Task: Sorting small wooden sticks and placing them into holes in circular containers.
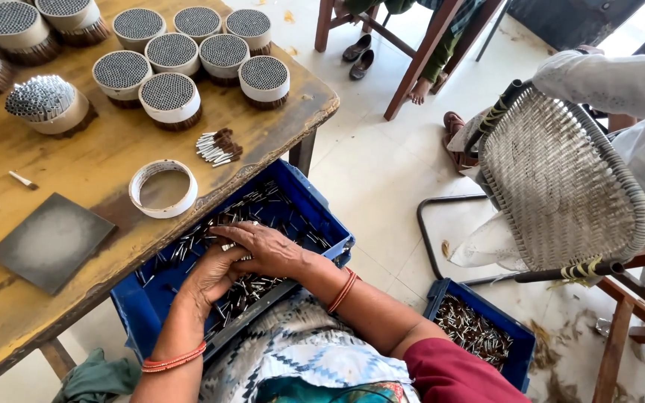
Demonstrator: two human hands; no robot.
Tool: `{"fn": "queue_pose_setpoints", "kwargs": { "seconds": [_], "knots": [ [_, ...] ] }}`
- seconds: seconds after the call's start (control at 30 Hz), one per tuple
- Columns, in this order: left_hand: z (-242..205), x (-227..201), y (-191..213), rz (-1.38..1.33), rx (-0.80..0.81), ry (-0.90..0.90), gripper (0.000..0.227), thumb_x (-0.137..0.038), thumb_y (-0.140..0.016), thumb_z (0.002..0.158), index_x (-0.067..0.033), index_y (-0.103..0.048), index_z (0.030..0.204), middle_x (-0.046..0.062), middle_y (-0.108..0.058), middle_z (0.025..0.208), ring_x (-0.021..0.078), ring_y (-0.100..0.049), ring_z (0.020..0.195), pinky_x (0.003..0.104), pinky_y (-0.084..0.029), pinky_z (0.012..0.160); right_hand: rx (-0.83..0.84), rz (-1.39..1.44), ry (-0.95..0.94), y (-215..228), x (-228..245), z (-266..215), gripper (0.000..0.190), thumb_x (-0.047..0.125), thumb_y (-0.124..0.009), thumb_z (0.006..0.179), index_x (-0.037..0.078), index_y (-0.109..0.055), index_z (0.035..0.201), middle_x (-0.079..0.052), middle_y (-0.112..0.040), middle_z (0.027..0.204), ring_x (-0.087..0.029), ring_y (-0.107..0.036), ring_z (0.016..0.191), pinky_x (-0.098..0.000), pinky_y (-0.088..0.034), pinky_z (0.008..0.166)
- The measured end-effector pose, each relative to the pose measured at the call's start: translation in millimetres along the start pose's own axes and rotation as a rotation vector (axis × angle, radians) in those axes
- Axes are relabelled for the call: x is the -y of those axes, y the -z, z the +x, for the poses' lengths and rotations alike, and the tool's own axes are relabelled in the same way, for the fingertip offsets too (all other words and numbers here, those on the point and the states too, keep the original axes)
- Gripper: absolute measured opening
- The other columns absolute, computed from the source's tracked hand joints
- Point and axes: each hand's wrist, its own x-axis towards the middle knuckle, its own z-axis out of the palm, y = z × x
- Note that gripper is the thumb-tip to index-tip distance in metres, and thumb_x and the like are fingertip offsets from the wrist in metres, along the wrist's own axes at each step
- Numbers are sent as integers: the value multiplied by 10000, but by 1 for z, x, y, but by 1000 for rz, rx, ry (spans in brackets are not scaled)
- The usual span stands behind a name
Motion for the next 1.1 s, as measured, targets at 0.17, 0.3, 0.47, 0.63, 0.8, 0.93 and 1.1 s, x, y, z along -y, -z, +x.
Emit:
{"fn": "queue_pose_setpoints", "kwargs": {
  "seconds": [0.17,0.3,0.47,0.63,0.8,0.93,1.1],
  "knots": [
    [-17,-21,-34,-29,-93,39,417,-81,-654,873,-144,-600,1282,21,-682,1201,179,-661,1106,375,-597,800,-122,-44,112,11,26,5,952,254,-828,717,84,-380,1540,-220,-491,1483,-406,-445,1412,-502,-352,1181],
    [9,4,5,-63,-32,-37,351,-96,-671,896,-91,-630,1244,40,-684,1190,197,-655,1118,396,-592,814,-48,-15,99,1,7,1,913,174,-763,785,103,-374,1608,-193,-493,1540,-379,-461,1474,-465,-386,1243],
    [5,-2,-7,-40,-93,-34,441,-30,-714,816,-101,-634,1243,34,-688,1186,195,-668,1092,374,-578,803,-91,-18,192,15,18,1,889,201,-795,801,103,-376,1579,-204,-472,1554,-384,-455,1465,-466,-375,1243],
    [5,3,0,37,-65,2,411,-42,-720,796,-71,-650,1200,78,-705,1133,233,-694,1024,410,-590,759,20,35,120,13,19,2,844,298,-813,855,132,-419,1583,-171,-515,1531,-360,-509,1428,-449,-423,1207],
    [-6,-9,-20,41,-117,-70,417,-108,-753,775,-81,-679,1184,70,-719,1147,199,-702,1033,391,-606,779,-60,-102,189,12,21,3,850,266,-832,782,126,-446,1527,-185,-531,1489,-380,-511,1386,-463,-433,1151],
    [-6,-9,-21,31,13,-97,392,-137,-787,808,-46,-675,1173,96,-713,1128,242,-692,1026,412,-598,773,-9,-31,95,10,26,5,819,280,-824,828,154,-452,1547,-145,-541,1508,-352,-533,1398,-441,-458,1165],
    [15,6,0,1062,-537,-582,346,-200,-828,805,-92,-704,1109,162,-772,1055,345,-737,961,423,-591,807,-213,-396,70,8,30,7,860,169,-839,669,70,-493,1449,-237,-530,1407,-492,-519,1249,-538,-424,992]
  ]
}}
